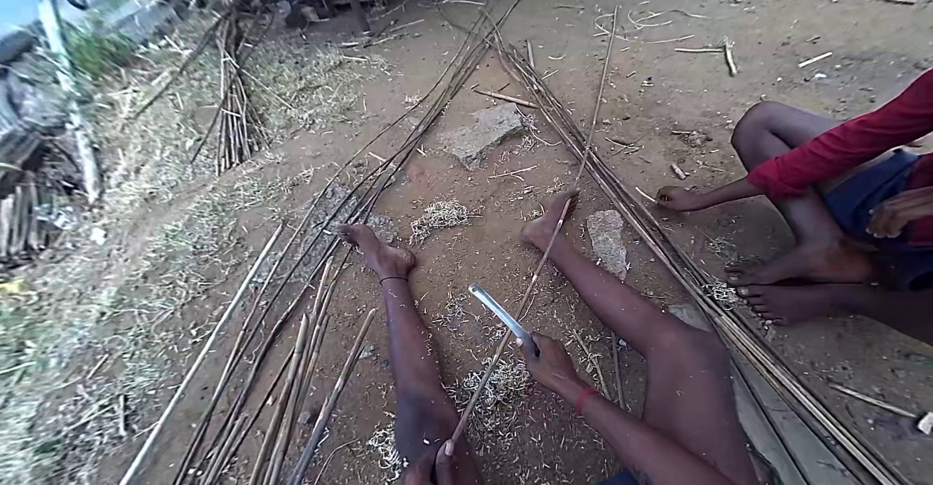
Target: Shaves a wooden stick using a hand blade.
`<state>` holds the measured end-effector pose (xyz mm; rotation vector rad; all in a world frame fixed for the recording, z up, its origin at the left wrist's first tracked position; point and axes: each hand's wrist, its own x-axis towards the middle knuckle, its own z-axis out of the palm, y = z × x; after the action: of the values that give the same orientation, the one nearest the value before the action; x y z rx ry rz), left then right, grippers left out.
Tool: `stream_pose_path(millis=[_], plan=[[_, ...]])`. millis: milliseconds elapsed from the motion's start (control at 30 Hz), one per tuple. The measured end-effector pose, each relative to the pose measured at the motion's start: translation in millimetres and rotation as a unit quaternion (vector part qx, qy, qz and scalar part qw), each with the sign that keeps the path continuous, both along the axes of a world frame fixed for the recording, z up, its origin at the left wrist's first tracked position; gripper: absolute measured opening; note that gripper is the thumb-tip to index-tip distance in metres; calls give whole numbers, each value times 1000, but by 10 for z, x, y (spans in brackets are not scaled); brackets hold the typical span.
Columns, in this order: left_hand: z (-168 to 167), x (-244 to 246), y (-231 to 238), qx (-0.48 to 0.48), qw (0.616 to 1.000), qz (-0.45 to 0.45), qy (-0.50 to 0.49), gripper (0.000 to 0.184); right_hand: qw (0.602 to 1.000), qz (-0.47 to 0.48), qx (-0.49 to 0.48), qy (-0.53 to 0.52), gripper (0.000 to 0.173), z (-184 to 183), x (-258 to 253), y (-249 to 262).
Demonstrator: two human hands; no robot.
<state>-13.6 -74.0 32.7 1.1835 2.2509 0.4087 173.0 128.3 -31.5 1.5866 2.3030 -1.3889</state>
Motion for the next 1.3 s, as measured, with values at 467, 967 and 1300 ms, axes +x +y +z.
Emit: stream_pose_path(millis=[467, 967, 1300], plan=[[82, 132, -17, -35, 995, -13, 91, 47, 998, -56, 26, 21, 49, -49, 212, 226], [25, 283, -14, -24, 987, -5, 161, 48, 999, 36, -1, 5, 48, 95, 34, 2], [133, 212, 88, -126, 989, -18, 73, 50, 999, -18, 16, 32, 47, -57, 106, -23]])
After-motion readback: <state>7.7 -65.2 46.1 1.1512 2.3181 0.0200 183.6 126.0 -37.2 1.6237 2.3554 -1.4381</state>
